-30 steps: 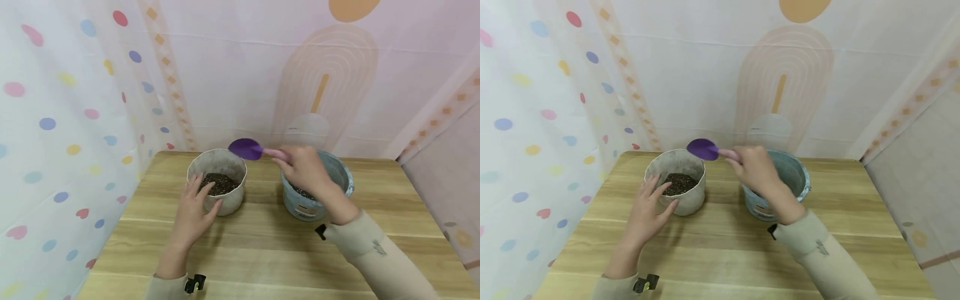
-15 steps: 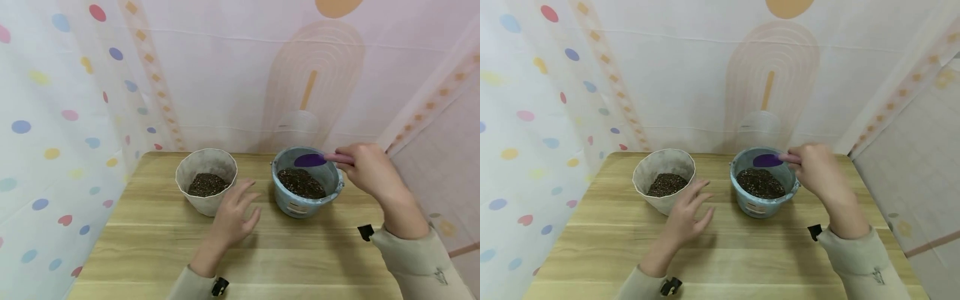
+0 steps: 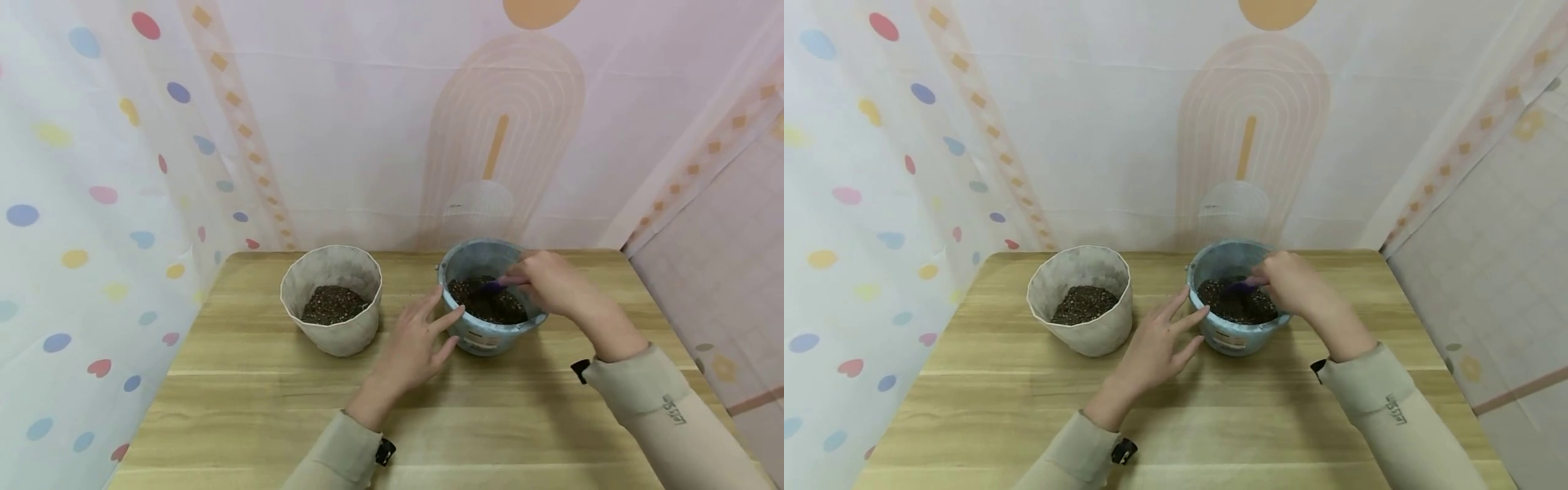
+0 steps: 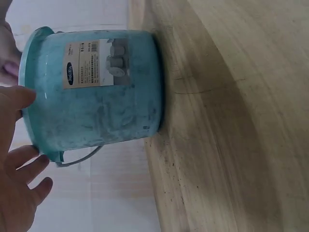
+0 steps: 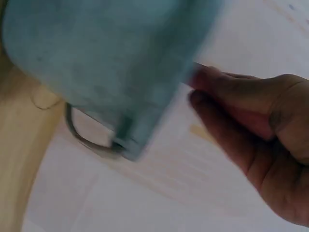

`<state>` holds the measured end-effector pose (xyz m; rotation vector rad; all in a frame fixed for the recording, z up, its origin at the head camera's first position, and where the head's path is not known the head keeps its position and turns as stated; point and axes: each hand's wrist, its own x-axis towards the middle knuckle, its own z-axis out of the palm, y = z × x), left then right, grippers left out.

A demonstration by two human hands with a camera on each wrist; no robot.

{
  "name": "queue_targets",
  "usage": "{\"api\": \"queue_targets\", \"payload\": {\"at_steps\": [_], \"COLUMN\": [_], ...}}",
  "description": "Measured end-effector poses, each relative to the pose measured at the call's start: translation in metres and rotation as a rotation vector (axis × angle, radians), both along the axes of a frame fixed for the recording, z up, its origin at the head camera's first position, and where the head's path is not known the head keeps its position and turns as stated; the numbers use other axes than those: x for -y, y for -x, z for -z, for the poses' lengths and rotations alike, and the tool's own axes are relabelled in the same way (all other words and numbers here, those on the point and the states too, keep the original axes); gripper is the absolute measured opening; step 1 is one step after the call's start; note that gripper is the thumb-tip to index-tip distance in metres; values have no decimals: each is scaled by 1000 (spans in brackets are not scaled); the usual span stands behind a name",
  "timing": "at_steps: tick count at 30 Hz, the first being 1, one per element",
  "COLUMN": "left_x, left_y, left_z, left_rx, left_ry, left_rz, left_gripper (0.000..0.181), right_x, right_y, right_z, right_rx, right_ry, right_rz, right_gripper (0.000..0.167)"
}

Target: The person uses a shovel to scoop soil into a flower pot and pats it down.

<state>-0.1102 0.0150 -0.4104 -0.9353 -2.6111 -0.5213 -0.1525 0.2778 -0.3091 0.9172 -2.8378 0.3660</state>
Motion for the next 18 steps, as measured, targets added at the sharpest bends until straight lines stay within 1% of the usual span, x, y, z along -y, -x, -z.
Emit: {"api": "queue_targets", "payload": {"at_steps": [2, 4, 7, 9, 11, 12, 14, 17, 18], "left_x": [1, 1, 2, 2, 2, 2, 2, 1, 1], "left_y": [0, 0, 0, 0, -1, -2, -3, -3, -3], "left_z": [-2, -3, -4, -4, -4, -4, -4, -4, -4], "left_rx": [1, 1, 2, 5, 11, 10, 15, 18, 20], "left_ry": [-4, -3, 0, 7, 20, 27, 35, 30, 22], "left_rz": [-3, -4, -11, -15, -15, -14, -10, -1, -1], "left_gripper": [48, 47, 48, 49, 51, 52, 53, 54, 54], "right_x": [-6, -10, -13, -14, -14, -15, -17, -22, -23], "right_y": [-2, -2, 4, 9, 12, 13, 12, 8, 8], "right_z": [-7, -10, -6, 0, 4, 5, 1, -10, -11], "right_rx": [16, -6, -41, -29, 14, 39, 98, 155, 144], "right_ry": [1, 6, -2, -45, -77, -83, -78, -40, -44], "right_rz": [-12, 17, 74, 80, 40, 4, -42, -51, -46], "right_gripper": [21, 19, 13, 14, 16, 16, 16, 15, 14]}}
